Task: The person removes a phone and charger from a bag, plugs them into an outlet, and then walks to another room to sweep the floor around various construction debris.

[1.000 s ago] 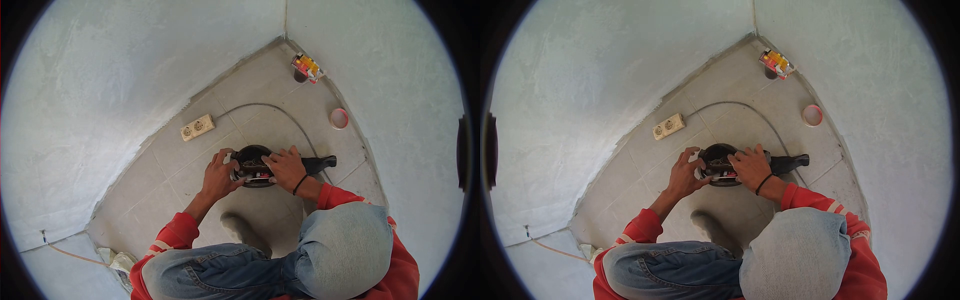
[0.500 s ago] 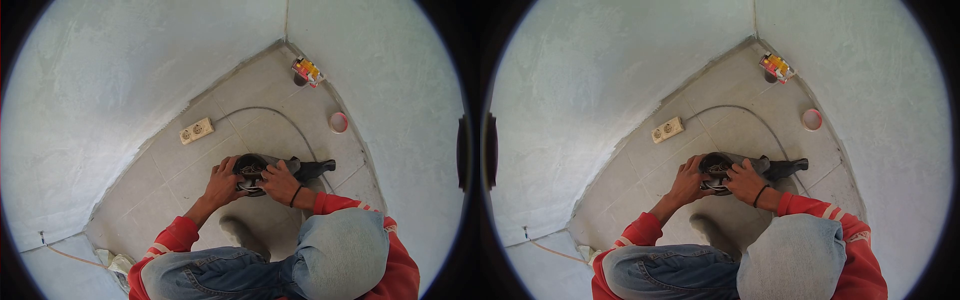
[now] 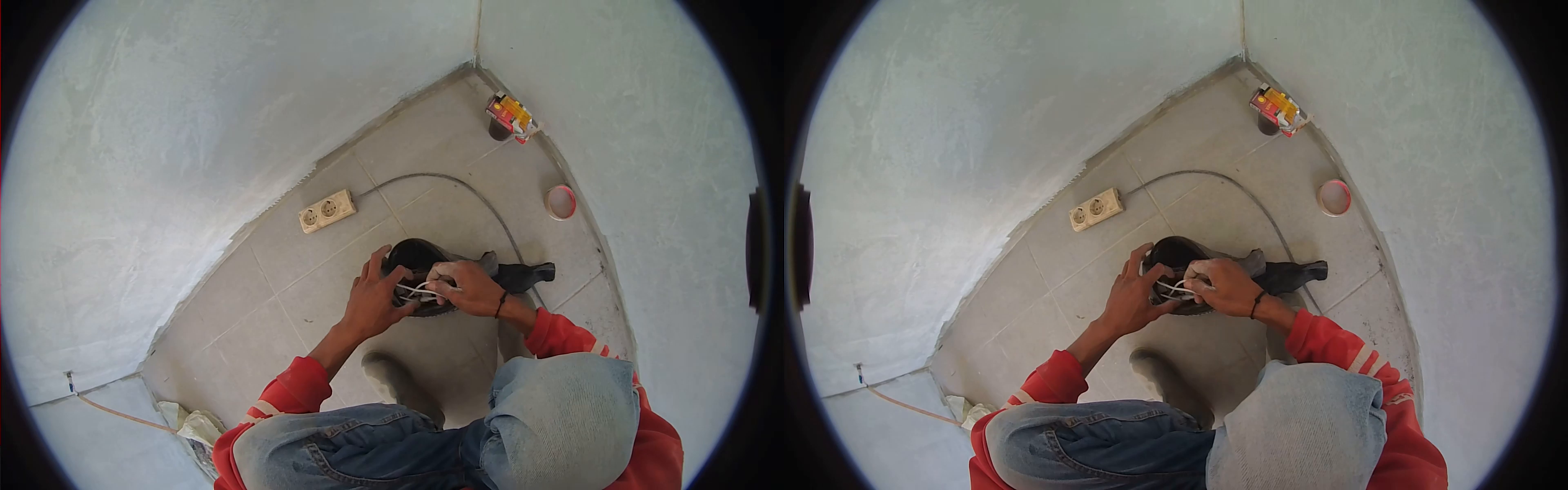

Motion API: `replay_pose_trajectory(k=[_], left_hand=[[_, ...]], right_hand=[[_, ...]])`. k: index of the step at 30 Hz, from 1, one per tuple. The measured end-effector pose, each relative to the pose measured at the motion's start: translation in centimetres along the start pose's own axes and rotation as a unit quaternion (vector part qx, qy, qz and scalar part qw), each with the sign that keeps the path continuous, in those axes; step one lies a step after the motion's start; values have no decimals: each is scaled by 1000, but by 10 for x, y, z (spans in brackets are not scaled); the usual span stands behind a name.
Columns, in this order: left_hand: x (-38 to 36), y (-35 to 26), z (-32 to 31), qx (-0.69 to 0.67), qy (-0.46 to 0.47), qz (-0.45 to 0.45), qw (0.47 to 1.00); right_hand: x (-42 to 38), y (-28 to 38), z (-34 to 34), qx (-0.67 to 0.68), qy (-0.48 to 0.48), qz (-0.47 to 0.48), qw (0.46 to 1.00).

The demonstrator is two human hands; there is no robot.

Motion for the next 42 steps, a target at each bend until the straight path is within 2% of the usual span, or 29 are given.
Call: replay_pose_trajectory(k=[2, 3, 5, 6, 8, 9, 11, 12, 14, 18, 20, 24, 26, 27, 28, 30, 32, 36, 38, 39, 41, 42], left_hand=[[-5, -3, -3, 69, 27, 5, 997], [-9, -1, -5, 68, 29, 6, 997], [-13, 3, -10, 65, 25, 3, 998], [-13, 4, -12, 65, 25, 1, 998], [-14, 5, -10, 56, 4, -3, 998], [-14, 6, -11, 56, 5, -3, 998], [-14, 7, -11, 30, -8, -1, 1000], [-14, 8, -13, 29, -8, -1, 1000], [-14, 12, -14, 16, -25, 8, 1000], [-13, 13, -6, 1, -44, 7, 999], [-11, 12, -2, -29, -40, 23, 999], [-14, 16, -7, -29, -34, -21, 999], [-15, 19, -7, -17, -31, 3, 999], [-15, 19, -6, -17, -30, 4, 999], [-14, 18, -3, 5, -26, -1, 1000], [-15, 18, 1, 27, -23, -3, 999], [-17, 19, 2, 28, -10, -15, 999], [-15, 20, -6, 34, -6, -4, 999], [-13, 14, -8, 62, -13, -28, 998], [-12, 11, -10, 60, -14, -28, 998], [-3, 1, -10, 82, -38, -77, 993], [2, -1, -7, 80, -41, -78, 993]], right_hand=[[-10, -2, 0, 13, -63, 35, 997], [-12, -3, -3, 14, -63, 34, 997], [-16, -15, -3, 150, -89, -45, 984], [-16, -11, 0, 150, -91, -45, 983], [-14, -2, -2, 268, -28, -65, 961], [-12, 7, 3, 268, -28, -66, 961], [-8, 38, 9, 314, 36, -31, 948], [-6, 47, 14, 314, 36, -32, 948], [-1, 66, 27, 299, 13, 25, 954], [-1, 62, 34, 331, -6, 5, 943], [-1, 59, 36, 453, 0, 16, 891], [-2, 73, 43, 377, -31, 56, 924], [-3, 93, 46, 462, -53, 86, 881], [-4, 96, 48, 462, -52, 85, 881], [-5, 97, 50, 542, -33, 84, 835], [-6, 105, 59, 618, -10, 82, 782], [-10, 116, 82, 686, -32, 111, 718], [-17, 137, 128, 682, -65, 163, 710], [-19, 137, 146, 576, -147, 147, 790], [-19, 137, 147, 575, -147, 146, 792], [-15, 121, 147, 519, -222, 34, 825], [-12, 111, 145, 515, -216, 18, 829]])
Point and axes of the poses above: each hand's wrist, its own x-axis towards the middle knuckle, its own z-axis out of the back of the hand, y = z × x, the point moved 6 cm from there along x, towards the middle knuckle, and after that the axes turned 2 degrees about -y, right-handed, at the moved point
